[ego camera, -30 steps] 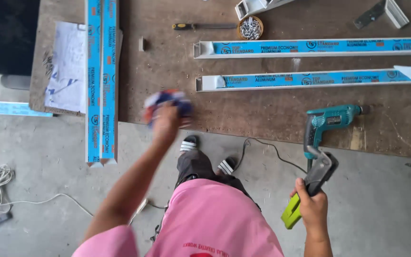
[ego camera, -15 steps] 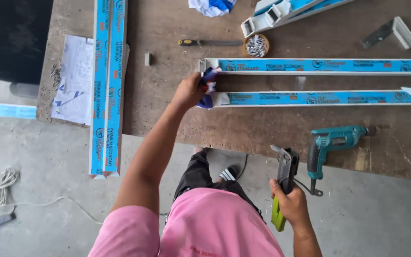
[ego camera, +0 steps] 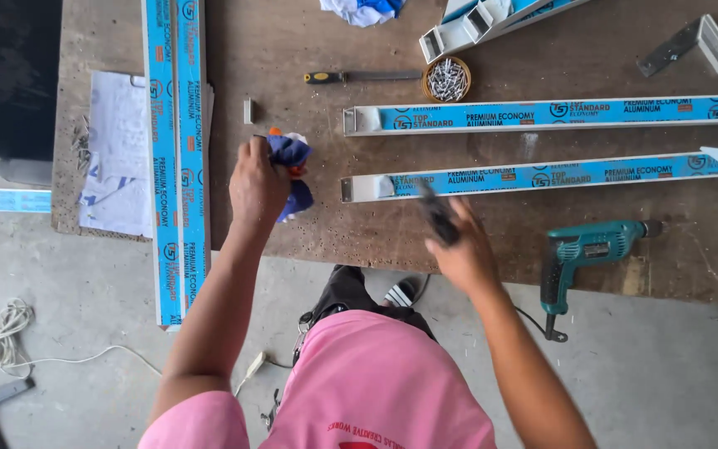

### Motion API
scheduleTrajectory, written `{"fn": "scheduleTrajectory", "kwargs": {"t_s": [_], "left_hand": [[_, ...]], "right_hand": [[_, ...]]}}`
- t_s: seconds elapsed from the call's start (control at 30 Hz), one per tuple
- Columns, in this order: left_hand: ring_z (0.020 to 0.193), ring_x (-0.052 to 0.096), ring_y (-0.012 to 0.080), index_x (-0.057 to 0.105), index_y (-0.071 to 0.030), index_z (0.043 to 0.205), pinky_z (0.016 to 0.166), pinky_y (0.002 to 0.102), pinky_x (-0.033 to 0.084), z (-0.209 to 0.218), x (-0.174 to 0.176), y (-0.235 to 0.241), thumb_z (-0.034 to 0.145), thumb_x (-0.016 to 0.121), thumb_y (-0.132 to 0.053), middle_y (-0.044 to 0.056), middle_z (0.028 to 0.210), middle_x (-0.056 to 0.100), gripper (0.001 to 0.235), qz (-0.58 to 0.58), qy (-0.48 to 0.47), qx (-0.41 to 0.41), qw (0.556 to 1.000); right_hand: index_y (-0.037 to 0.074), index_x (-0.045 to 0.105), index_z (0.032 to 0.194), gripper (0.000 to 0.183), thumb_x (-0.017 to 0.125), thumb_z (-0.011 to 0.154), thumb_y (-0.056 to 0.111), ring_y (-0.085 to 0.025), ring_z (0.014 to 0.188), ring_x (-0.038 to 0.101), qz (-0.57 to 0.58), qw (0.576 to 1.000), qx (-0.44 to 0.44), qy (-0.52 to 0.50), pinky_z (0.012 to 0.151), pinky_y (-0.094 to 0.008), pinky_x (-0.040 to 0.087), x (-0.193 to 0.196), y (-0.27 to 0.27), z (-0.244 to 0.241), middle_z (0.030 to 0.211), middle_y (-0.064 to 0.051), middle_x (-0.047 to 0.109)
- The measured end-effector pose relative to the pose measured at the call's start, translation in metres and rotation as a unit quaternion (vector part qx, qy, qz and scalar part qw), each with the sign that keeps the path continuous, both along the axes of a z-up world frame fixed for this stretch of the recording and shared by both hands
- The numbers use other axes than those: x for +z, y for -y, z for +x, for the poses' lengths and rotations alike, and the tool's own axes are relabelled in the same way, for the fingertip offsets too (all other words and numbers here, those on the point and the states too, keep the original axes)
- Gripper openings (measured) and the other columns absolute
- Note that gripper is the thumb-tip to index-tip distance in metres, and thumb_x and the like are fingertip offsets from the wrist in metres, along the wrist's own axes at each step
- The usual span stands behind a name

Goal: Assembling aluminum frames by drilling holes and using a hand riveter to join the profiles

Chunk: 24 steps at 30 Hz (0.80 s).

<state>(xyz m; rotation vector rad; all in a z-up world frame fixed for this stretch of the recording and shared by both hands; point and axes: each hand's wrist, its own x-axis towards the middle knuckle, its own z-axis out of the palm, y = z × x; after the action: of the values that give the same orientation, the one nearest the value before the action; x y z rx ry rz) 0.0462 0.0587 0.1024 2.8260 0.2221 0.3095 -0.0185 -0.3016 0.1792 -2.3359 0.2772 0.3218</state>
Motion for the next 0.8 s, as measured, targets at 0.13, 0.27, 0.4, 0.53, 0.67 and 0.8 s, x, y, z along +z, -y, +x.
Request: {"fn": "scheduleTrajectory", "kwargs": {"t_s": [0.13, 0.27, 0.4, 0.53, 0.67, 0.8], "left_hand": [[0.086, 0.066, 0.0411, 0.061, -0.014, 0.116, 0.074, 0.05, 0.058, -0.014, -0.003, -0.019, 0.084, 0.065, -0.012, 0.01, 0.104, 0.052, 0.032, -0.15, 0.064, 0.075, 0.984], [0.107, 0.061, 0.0298, 0.071, -0.019, 0.102, 0.098, 0.037, 0.05, -0.068, -0.002, 0.005, 0.078, 0.072, -0.009, 0.004, 0.109, 0.054, 0.027, -0.09, 0.274, 0.039, 0.957], [0.131, 0.051, 0.047, 0.069, 0.001, 0.113, 0.115, 0.048, 0.036, -0.08, -0.046, 0.151, 0.096, 0.056, 0.004, 0.026, 0.124, 0.057, 0.021, -0.291, 0.242, -0.051, 0.924], [0.146, 0.04, 0.0405, 0.06, -0.01, 0.127, 0.124, 0.054, 0.026, -0.014, -0.124, 0.285, 0.104, 0.044, -0.014, 0.014, 0.149, 0.053, 0.028, -0.187, 0.13, -0.27, 0.935], [0.091, 0.074, 0.0506, 0.07, -0.007, 0.116, 0.067, 0.06, 0.06, 0.063, -0.097, 0.265, 0.088, 0.071, -0.018, 0.025, 0.116, 0.068, 0.029, -0.168, -0.082, -0.111, 0.976], [0.111, 0.067, 0.0405, 0.064, -0.017, 0.099, 0.099, 0.053, 0.05, -0.039, -0.147, 0.057, 0.097, 0.056, -0.018, 0.013, 0.108, 0.068, 0.008, 0.089, 0.296, -0.032, 0.951]], "right_hand": [[-0.008, 0.065, 0.098, 0.046, 0.091, 0.063, 0.008, -0.045, 0.132, 0.054, -0.137, 0.929, 0.255, 0.23, 0.111, -0.067, 0.038, -0.103, -0.003, 0.082, 0.13, -0.025, 0.063], [0.005, 0.067, 0.105, 0.052, 0.09, 0.058, 0.009, -0.03, 0.12, 0.065, -0.225, 0.879, 0.329, 0.262, 0.108, -0.047, 0.044, -0.161, 0.03, 0.122, 0.118, -0.01, 0.067], [0.0, 0.068, 0.107, 0.057, 0.096, 0.059, 0.014, -0.041, 0.103, 0.069, -0.178, 0.875, 0.283, 0.35, 0.096, -0.051, 0.05, -0.041, 0.062, 0.141, 0.108, -0.02, 0.07], [0.007, 0.065, 0.135, 0.069, 0.092, 0.072, 0.013, -0.045, 0.101, 0.069, -0.137, 0.909, 0.237, 0.314, 0.088, -0.052, 0.054, 0.037, 0.069, 0.138, 0.106, -0.02, 0.069], [0.009, 0.065, 0.13, 0.065, 0.092, 0.071, 0.015, -0.043, 0.104, 0.069, -0.154, 0.91, 0.234, 0.305, 0.09, -0.052, 0.055, 0.025, 0.076, 0.129, 0.109, -0.017, 0.069], [0.002, 0.065, 0.103, 0.049, 0.094, 0.066, 0.017, -0.04, 0.113, 0.068, -0.172, 0.895, 0.271, 0.31, 0.094, -0.048, 0.056, -0.023, 0.071, 0.119, 0.124, -0.016, 0.07]]}}
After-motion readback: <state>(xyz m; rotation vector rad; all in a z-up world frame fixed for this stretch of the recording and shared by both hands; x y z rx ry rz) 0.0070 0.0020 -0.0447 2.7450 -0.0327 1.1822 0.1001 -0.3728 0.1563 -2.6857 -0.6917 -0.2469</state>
